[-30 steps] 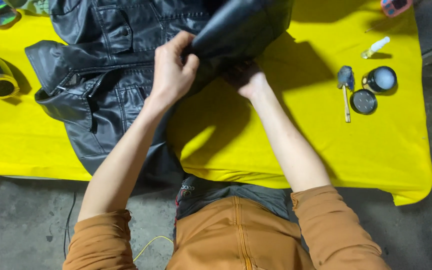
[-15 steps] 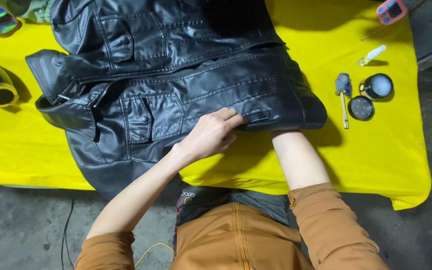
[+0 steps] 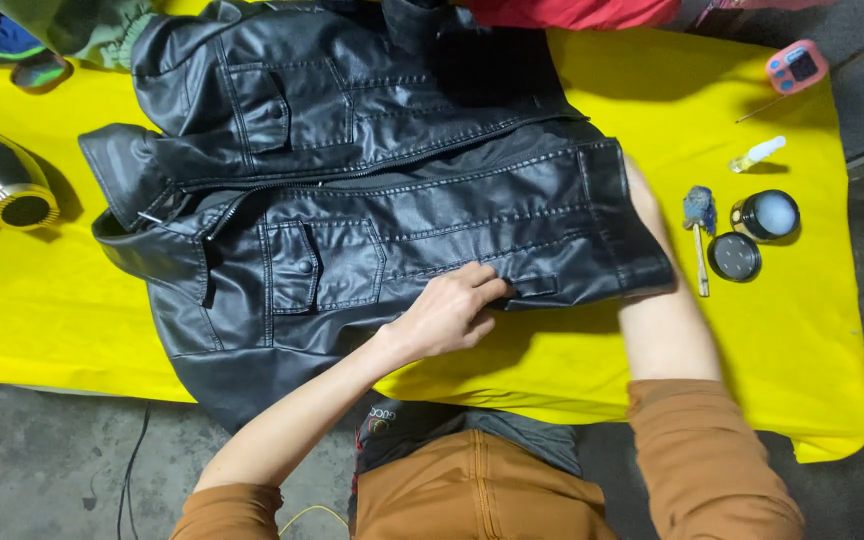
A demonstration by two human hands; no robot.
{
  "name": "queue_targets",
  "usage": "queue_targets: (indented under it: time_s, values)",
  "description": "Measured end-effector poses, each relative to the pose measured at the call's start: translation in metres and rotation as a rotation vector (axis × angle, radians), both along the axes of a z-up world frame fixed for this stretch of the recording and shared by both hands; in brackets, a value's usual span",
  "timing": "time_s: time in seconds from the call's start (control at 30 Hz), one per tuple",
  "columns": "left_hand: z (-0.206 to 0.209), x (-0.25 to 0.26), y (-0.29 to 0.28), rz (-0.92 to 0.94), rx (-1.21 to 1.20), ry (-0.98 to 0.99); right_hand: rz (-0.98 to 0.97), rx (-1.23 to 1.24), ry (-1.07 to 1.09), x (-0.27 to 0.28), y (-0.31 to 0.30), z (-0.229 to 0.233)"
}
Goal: The person smooths and folds a black leather jacket on a yellow-covered table, then uses a small brush to clean the surface of the jacket. The person repeatedly brushes the same area of the jacket for the remainder of the clip.
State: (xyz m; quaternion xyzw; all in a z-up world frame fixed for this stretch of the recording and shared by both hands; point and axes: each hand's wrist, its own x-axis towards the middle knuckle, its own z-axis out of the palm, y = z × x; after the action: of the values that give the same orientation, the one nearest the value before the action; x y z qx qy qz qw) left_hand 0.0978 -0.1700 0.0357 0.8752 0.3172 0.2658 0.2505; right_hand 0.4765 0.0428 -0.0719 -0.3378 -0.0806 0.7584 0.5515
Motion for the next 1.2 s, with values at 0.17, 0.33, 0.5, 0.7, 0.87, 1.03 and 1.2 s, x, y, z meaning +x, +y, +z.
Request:
queue_targets:
  time_s: [0.17, 0.33, 0.5, 0.7, 0.87, 1.03, 1.2]
  values:
    - [-0.038, 0.009, -0.002, -0.048, 0.0, 0.189, -0.074, 0.078, -0.304, 0.071, 0.019, -0.017]
    - [0.019, -0.013, 0.026, -0.123, -0.191, 0.006, -0.018, 0.453, -1.039, -0.022, -0.023, 0.055]
    - [-0.043, -0.087, 0.079, 0.609, 0.171, 0.436, 0.248, 1.036, -2.345, -0.097, -0.046, 0.019]
    - [-0.043, -0.113, 0.033, 0.566, -0.01, 0.575, 0.195, 0.881, -2.299, -0.123, -0.114, 0.022]
    - [-0.056, -0.12, 0.042, 0.573, 0.014, 0.535, 0.153, 0.958, -2.252, -0.117, -0.111, 0.028]
    - [-0.091, -0.145, 0.082, 0.687, 0.178, 0.418, 0.174, 0.858, -2.134, -0.105, -0.087, 0.031]
    - [-0.107, -0.164, 0.122, 0.772, 0.418, 0.654, 0.27, 0.804, -2.13, -0.096, -0.06, 0.059]
